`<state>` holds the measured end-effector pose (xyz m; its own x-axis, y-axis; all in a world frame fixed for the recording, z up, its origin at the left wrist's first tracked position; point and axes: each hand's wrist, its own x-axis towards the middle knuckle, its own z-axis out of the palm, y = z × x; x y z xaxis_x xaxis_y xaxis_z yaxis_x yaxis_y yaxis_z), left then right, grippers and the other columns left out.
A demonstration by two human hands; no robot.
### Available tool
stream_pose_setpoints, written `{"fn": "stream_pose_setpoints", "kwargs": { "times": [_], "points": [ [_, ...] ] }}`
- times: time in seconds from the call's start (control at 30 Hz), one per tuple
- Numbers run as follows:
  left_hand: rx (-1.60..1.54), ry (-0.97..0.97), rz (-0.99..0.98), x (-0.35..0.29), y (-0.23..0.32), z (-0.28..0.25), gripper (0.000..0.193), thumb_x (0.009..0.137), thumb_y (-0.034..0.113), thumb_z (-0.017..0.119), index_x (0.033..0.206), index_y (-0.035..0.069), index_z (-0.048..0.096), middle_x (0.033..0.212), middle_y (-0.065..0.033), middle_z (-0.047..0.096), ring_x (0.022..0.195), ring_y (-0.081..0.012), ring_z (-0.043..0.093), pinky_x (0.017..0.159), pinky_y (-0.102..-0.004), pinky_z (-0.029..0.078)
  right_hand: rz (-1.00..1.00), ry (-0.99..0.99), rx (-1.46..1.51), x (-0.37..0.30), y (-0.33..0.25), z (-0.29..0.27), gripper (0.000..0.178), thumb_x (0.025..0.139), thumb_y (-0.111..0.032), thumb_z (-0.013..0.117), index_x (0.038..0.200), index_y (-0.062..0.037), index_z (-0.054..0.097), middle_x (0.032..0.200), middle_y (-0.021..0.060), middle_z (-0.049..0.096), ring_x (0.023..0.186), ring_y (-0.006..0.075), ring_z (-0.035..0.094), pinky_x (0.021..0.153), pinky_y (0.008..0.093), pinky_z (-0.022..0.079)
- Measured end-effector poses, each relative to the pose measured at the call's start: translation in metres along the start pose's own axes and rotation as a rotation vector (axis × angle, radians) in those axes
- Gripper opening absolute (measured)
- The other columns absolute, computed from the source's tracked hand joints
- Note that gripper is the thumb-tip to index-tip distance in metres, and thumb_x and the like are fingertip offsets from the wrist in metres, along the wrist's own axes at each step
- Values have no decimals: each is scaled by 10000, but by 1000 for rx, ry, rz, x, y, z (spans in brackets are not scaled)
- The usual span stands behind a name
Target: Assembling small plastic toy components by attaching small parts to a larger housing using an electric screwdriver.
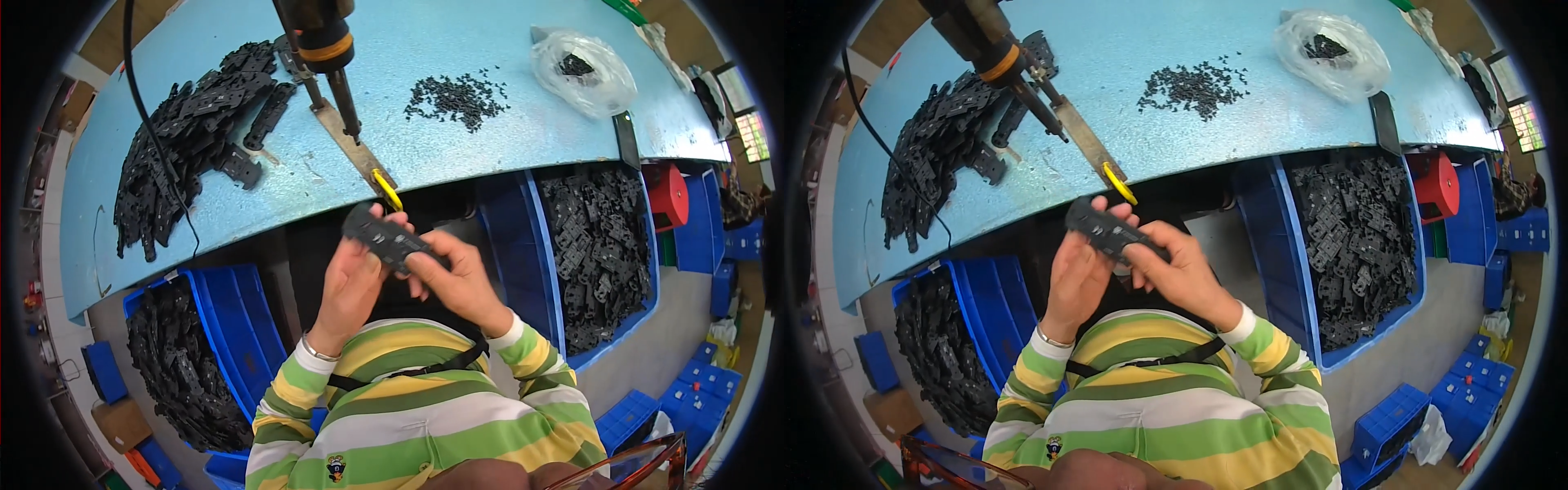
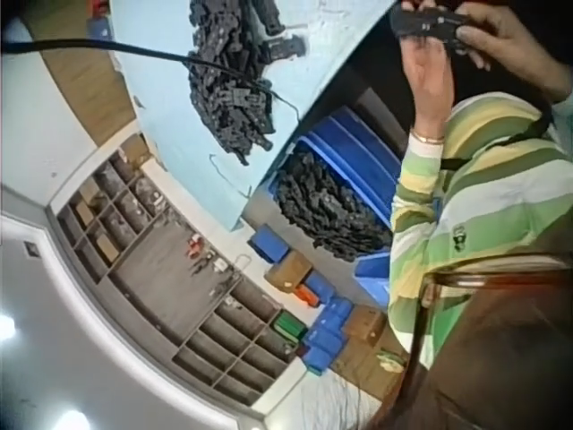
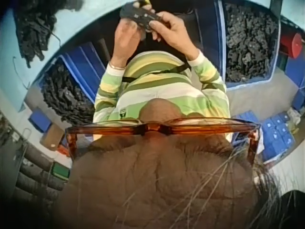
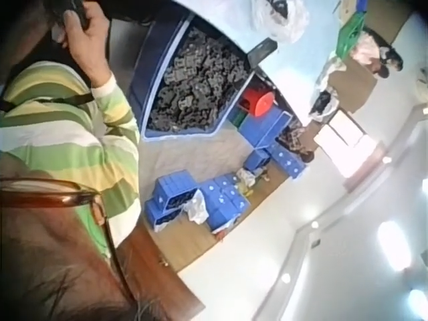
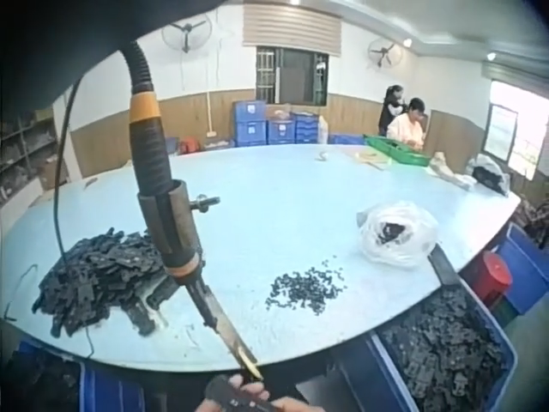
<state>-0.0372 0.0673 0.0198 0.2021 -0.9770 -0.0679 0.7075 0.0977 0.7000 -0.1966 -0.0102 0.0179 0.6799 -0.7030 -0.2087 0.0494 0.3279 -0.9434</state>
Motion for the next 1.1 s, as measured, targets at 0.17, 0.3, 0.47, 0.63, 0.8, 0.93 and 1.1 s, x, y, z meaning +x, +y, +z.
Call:
{"fn": "stream_pose_setpoints", "kwargs": {
  "times": [0.17, 0.3, 0.47, 0.63, 0.8, 0.93, 1.1],
  "points": [
    [80, 109, -22, 8, -8, -10, 361, 1043, 230, 506, 1325, 5, 516, 1208, -150, 631, 1225, -315, 588, 1048, -436, 461, -430, 38, -524, 28, 0, -21, 107, 950, -95, 635, 1010, -7, 644, 832, 72, 658, 684, 142, 616, 614, 274, 496],
    [98, 100, -65, 4, -6, -15, 335, 1043, 225, 505, 1283, -6, 535, 1049, -112, 644, 1001, -242, 672, 906, -367, 548, -684, 508, -904, 63, -30, -80, 22, 869, -75, 695, 885, -61, 690, 810, 95, 632, 691, 233, 634, 609, 340, 507],
    [128, 116, -99, 0, -11, -11, 333, 1048, 220, 494, 1276, -17, 543, 945, -64, 599, 786, -162, 625, 712, -296, 553, -692, 646, -1208, 97, -30, -114, 35, 874, -133, 700, 898, -109, 709, 875, 51, 659, 686, 207, 654, 595, 335, 509],
    [149, 117, -135, -4, -14, -12, 336, 1050, 222, 490, 1275, -21, 546, 941, -59, 584, 779, -144, 594, 654, -272, 516, -641, 583, -1171, 100, -30, -115, 67, 878, -169, 704, 930, -131, 720, 878, 28, 659, 669, 190, 650, 589, 324, 509],
    [144, 134, -154, -3, -18, -11, 336, 1054, 218, 480, 1276, -25, 545, 962, -65, 579, 816, -143, 587, 656, -265, 501, -610, 495, -1053, 95, -35, -107, 94, 869, -147, 717, 959, -120, 726, 879, 30, 650, 664, 182, 632, 585, 300, 501],
    [98, 114, -177, -3, -19, -17, 338, 1059, 218, 468, 1281, -24, 544, 974, -69, 577, 821, -151, 581, 660, -264, 491, -711, 320, -994, 89, -33, -92, 109, 853, -112, 735, 961, -103, 730, 877, 33, 638, 664, 148, 608, 589, 268, 488],
    [98, 62, -201, 5, -25, -10, 333, 1060, 223, 466, 1279, -17, 541, 969, -68, 571, 790, -153, 570, 645, -260, 478, -852, 195, -1232, 86, -38, -89, 91, 823, -121, 742, 911, -129, 719, 898, 43, 637, 730, 220, 628, 604, 339, 494]
  ]
}}
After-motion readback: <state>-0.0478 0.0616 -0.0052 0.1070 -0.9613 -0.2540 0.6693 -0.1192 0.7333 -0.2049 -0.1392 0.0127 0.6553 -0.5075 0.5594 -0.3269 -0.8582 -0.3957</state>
